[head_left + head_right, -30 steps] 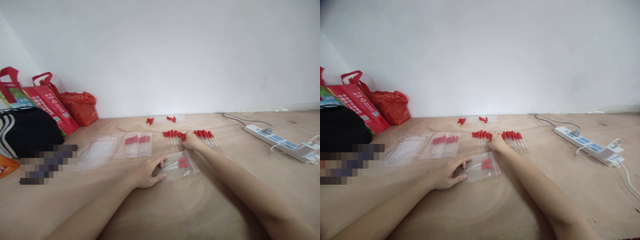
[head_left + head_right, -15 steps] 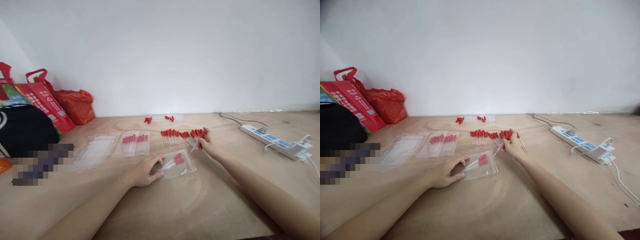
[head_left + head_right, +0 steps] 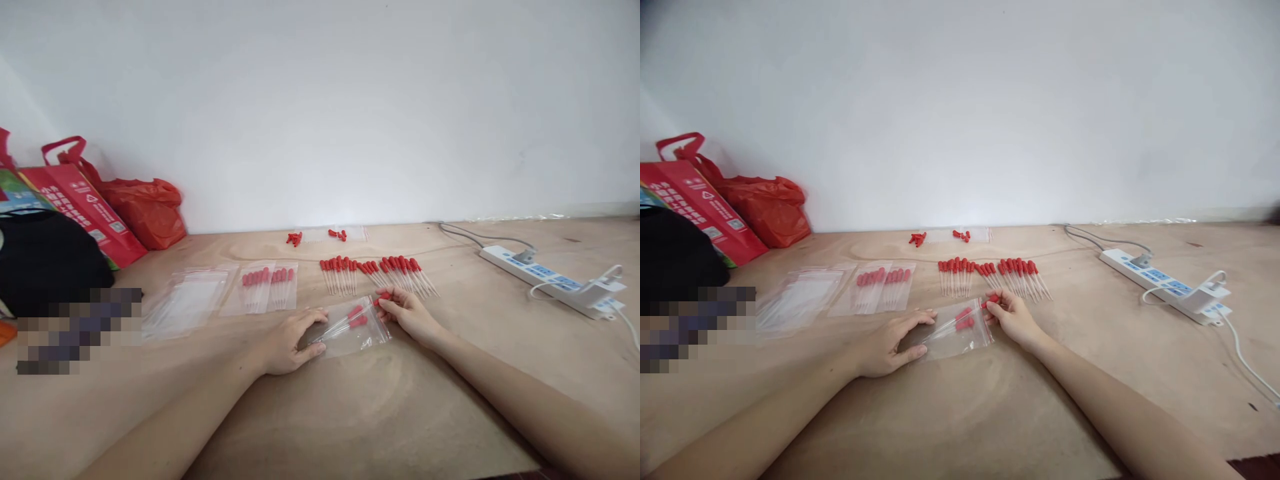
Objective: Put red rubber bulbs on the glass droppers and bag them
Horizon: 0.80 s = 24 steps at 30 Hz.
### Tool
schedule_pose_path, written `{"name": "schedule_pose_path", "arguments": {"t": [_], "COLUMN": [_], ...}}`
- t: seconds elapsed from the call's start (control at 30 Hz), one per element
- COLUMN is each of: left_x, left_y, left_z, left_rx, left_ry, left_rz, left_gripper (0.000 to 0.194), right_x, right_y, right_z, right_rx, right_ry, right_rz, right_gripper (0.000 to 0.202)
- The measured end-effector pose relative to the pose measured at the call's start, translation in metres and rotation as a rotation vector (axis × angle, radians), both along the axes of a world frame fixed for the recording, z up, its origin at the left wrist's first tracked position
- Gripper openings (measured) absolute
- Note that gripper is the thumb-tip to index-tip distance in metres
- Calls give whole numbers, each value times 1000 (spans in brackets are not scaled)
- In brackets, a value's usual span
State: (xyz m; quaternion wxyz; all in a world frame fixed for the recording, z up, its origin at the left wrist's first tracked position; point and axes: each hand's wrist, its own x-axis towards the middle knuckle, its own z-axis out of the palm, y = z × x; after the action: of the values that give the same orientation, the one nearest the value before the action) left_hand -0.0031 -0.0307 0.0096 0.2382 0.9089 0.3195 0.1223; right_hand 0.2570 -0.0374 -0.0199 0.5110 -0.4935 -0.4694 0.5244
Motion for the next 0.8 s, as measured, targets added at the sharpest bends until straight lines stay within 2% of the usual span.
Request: {"name": "schedule_pose_path", "arguments": {"t": [0.07, 0.2, 0.4, 0.47, 0.6, 0.67, 0.8], "left_x": [-1, -1, 0, 0, -1, -1, -1], "left_y": [0, 0, 2, 1, 0, 0, 1], "left_z": [-1, -1, -2, -2, -2, -2, -2], "left_rx": [-2, -6, 11, 15, 15, 15, 11], "left_ry": [4, 7, 9, 18, 40, 37, 32], "left_rz": [3, 0, -7, -5, -2, -3, -9], "left_gripper": [36, 36, 36, 36, 37, 37, 37], "right_x": [6, 19, 35, 38, 39, 39, 46], "right_y": [-3, -5, -4, -2, 3, 4, 5], "right_z": [1, 5, 20, 20, 13, 10, 12], "right_rx": [-53, -116, -268, -285, -224, -211, -209], "right_ry": [-30, -65, -114, -86, 5, 29, -26], "right_rz": [82, 149, 359, 352, 215, 195, 170], "right_gripper": [27, 29, 23, 24, 26, 26, 23]}}
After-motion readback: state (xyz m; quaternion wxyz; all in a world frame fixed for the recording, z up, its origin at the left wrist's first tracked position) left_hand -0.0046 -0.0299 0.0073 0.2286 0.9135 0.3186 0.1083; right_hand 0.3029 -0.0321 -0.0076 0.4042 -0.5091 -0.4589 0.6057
